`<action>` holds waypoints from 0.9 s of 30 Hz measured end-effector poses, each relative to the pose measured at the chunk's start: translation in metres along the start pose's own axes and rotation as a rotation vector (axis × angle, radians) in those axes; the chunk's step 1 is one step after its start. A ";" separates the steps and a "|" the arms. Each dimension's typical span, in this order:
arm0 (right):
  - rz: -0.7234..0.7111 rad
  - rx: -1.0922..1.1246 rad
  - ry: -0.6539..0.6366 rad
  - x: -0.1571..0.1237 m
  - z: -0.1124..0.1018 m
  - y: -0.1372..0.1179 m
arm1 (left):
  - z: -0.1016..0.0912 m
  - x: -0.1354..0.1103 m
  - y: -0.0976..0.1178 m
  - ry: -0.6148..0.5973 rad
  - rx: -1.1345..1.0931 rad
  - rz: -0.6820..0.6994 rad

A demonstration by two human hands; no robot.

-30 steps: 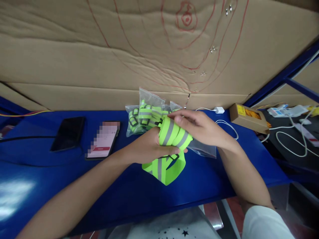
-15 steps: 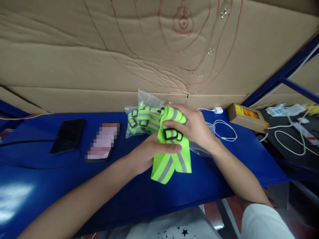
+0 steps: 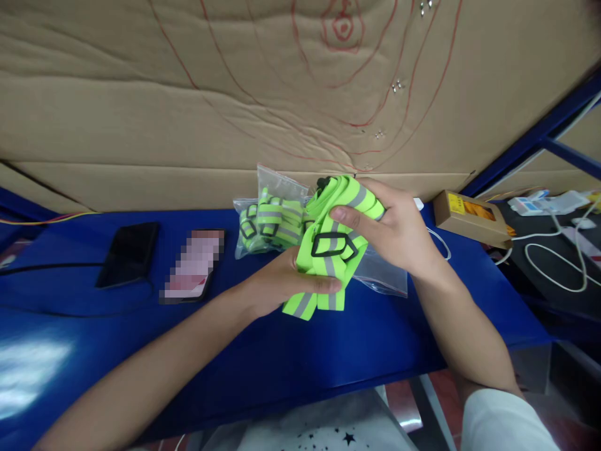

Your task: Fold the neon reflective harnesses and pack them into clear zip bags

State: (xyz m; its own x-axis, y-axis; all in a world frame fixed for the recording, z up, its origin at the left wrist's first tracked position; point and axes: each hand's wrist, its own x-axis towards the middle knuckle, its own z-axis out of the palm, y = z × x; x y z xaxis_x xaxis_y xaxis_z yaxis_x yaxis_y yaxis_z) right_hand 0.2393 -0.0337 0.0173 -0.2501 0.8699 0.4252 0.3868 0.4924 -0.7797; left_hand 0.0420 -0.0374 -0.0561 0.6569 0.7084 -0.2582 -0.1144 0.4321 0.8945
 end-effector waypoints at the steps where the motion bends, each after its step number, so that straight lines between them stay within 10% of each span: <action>1: 0.013 0.008 -0.006 0.000 0.000 0.001 | 0.001 0.000 -0.002 -0.024 -0.025 0.001; 7: 0.349 0.378 -0.252 0.001 -0.003 0.013 | 0.004 -0.012 0.009 -0.312 0.259 0.049; 13: 0.580 0.672 -0.449 0.002 0.002 0.015 | 0.001 -0.022 0.025 -0.337 0.593 0.210; 22: 0.660 0.786 -0.343 0.005 0.017 0.026 | -0.011 -0.007 0.021 0.077 1.053 0.540; 27: 0.734 0.837 -0.304 0.007 0.024 0.031 | -0.015 -0.012 0.027 0.299 1.427 0.480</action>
State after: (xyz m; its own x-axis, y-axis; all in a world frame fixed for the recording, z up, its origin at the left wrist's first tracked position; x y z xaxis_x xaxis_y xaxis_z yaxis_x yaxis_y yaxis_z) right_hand 0.2280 -0.0133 -0.0149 -0.4563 0.8390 -0.2965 -0.1535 -0.4024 -0.9025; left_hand 0.0201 -0.0261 -0.0340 0.5793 0.7783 0.2422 0.6372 -0.6177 0.4608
